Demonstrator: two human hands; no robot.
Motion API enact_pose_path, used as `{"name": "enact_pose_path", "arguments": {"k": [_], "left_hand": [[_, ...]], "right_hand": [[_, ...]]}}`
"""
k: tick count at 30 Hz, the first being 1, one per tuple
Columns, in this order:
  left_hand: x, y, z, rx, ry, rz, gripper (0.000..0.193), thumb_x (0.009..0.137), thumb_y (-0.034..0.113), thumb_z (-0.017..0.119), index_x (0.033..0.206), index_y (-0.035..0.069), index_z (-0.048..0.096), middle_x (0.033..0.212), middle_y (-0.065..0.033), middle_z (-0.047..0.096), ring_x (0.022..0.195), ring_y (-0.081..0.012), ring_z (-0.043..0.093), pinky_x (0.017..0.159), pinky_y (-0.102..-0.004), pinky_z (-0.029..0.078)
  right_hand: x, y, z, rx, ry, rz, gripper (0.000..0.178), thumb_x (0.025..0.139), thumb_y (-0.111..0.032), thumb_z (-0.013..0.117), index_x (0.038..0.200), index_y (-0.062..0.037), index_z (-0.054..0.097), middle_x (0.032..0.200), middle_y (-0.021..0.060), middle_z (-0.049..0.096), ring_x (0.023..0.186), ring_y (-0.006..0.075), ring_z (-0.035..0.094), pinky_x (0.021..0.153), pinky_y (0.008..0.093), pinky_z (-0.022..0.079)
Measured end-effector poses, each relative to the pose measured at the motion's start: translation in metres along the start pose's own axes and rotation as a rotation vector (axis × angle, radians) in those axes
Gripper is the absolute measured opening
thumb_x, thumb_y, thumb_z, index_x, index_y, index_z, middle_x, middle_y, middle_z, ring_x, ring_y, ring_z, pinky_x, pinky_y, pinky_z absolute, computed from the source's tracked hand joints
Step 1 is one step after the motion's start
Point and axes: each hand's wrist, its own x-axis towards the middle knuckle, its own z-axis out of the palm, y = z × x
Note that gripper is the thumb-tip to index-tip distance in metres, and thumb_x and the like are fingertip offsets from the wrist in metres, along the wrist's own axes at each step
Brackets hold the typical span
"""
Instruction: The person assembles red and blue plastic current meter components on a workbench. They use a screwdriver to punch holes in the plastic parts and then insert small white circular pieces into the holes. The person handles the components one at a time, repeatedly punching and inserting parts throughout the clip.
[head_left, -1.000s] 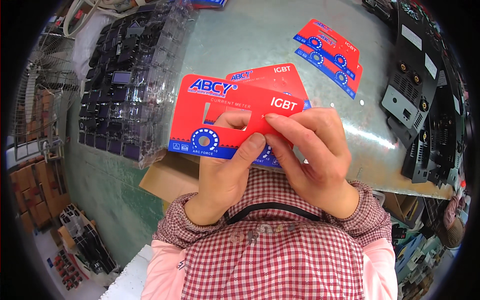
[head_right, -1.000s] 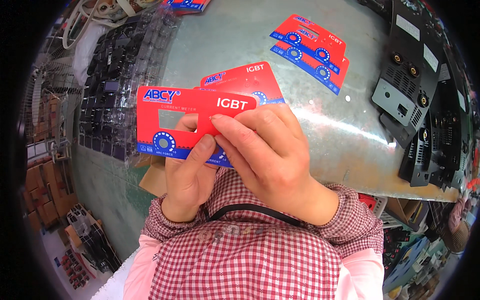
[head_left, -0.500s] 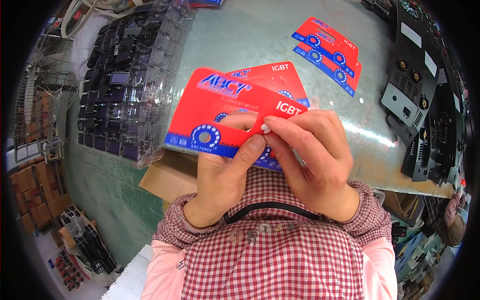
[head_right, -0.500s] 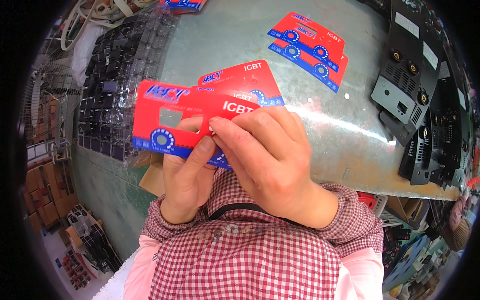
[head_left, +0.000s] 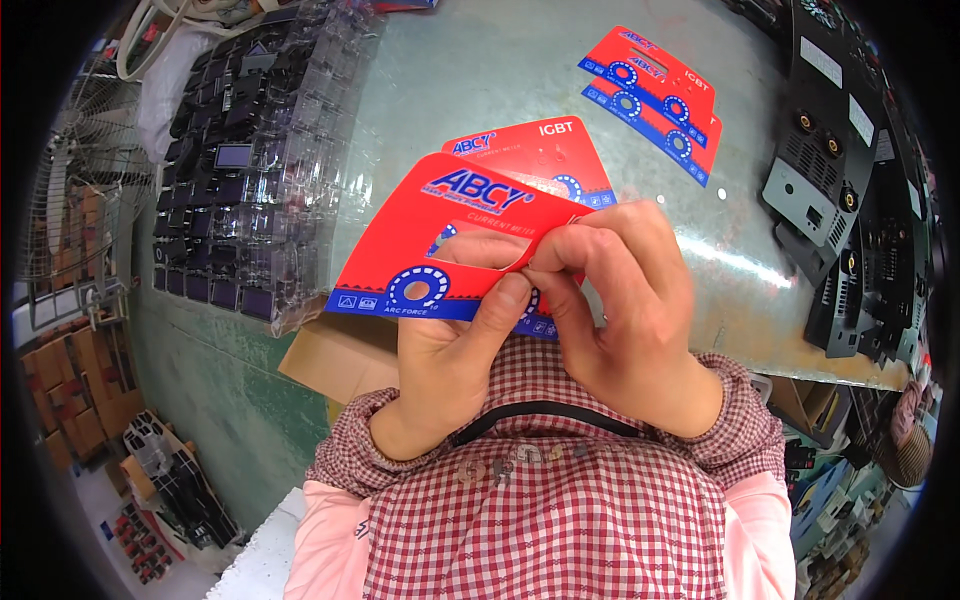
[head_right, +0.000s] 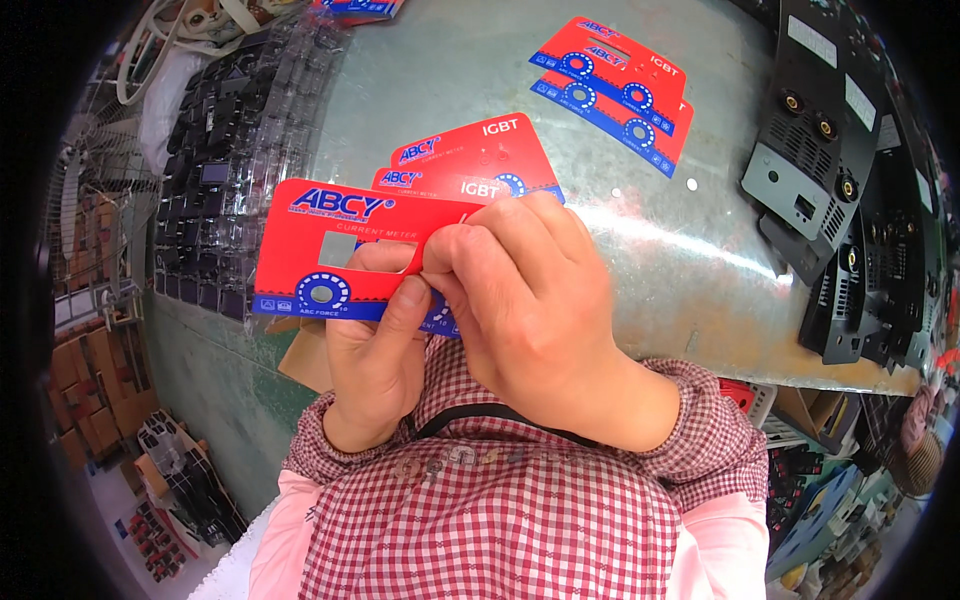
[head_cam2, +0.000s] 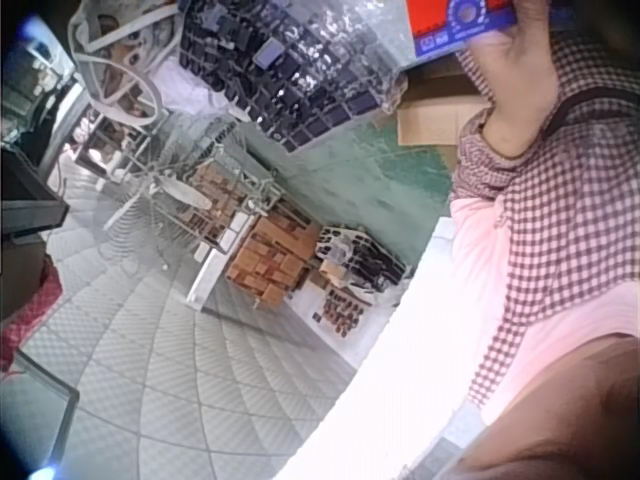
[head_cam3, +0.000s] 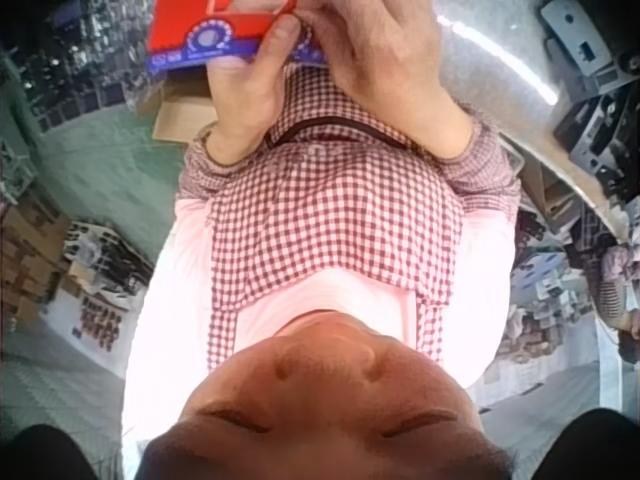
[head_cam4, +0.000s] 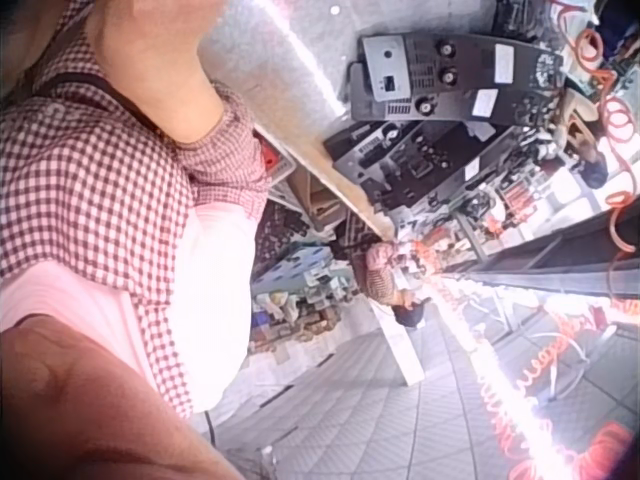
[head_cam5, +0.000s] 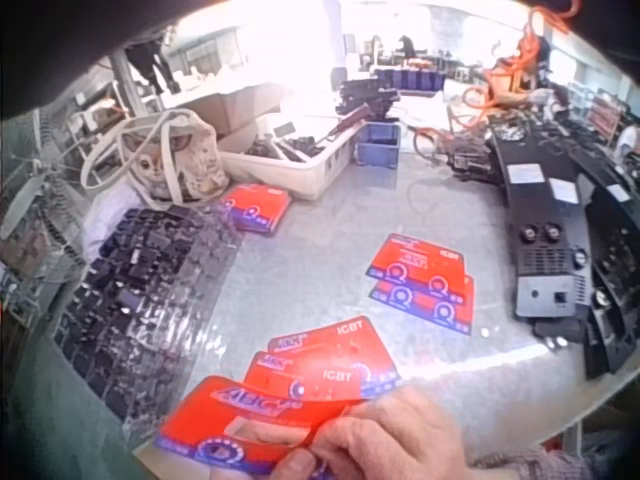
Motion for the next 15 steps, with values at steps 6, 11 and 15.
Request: {"name": "enact_pose_path", "arguments": {"k": [6,11,15], "left_hand": [[-0.0042,-0.0018,-0.0018,0.001,0.002,0.007,0.024,0.096,0.004,0.050,0.119,0.000,0.051,0.120,-0.0118,0.055,0.111,-0.0201,0.053,0.097,-0.0353,0.042],[-0.0064,0.0028,0.0049,-0.045,0.079,-0.033,0.021,0.095,0.005,0.052,0.115,-0.001,0.055,0.116,-0.0102,0.057,0.107,-0.0181,0.054,0.094,-0.0334,0.043],[-0.0045,0.0051,0.0052,0.177,0.073,0.102,0.018,0.094,0.004,0.054,0.110,-0.003,0.058,0.111,-0.0102,0.059,0.100,-0.0160,0.056,0.087,-0.0294,0.045]], "right_hand": [[-0.0052,0.0039,0.0052,0.044,0.027,-0.017,0.023,0.067,0.008,0.068,0.084,-0.0027,0.057,0.077,0.0060,0.055,0.068,0.0214,0.050,0.060,0.0311,0.040],[-0.0055,0.0029,0.0052,0.083,0.009,0.011,0.023,0.068,0.008,0.068,0.084,-0.0025,0.057,0.078,0.0065,0.055,0.069,0.0220,0.050,0.061,0.0314,0.040],[-0.0044,0.0010,0.0037,0.072,0.033,-0.021,0.023,0.068,0.007,0.070,0.086,-0.0022,0.058,0.079,0.0071,0.056,0.071,0.0228,0.052,0.063,0.0318,0.042]]}}
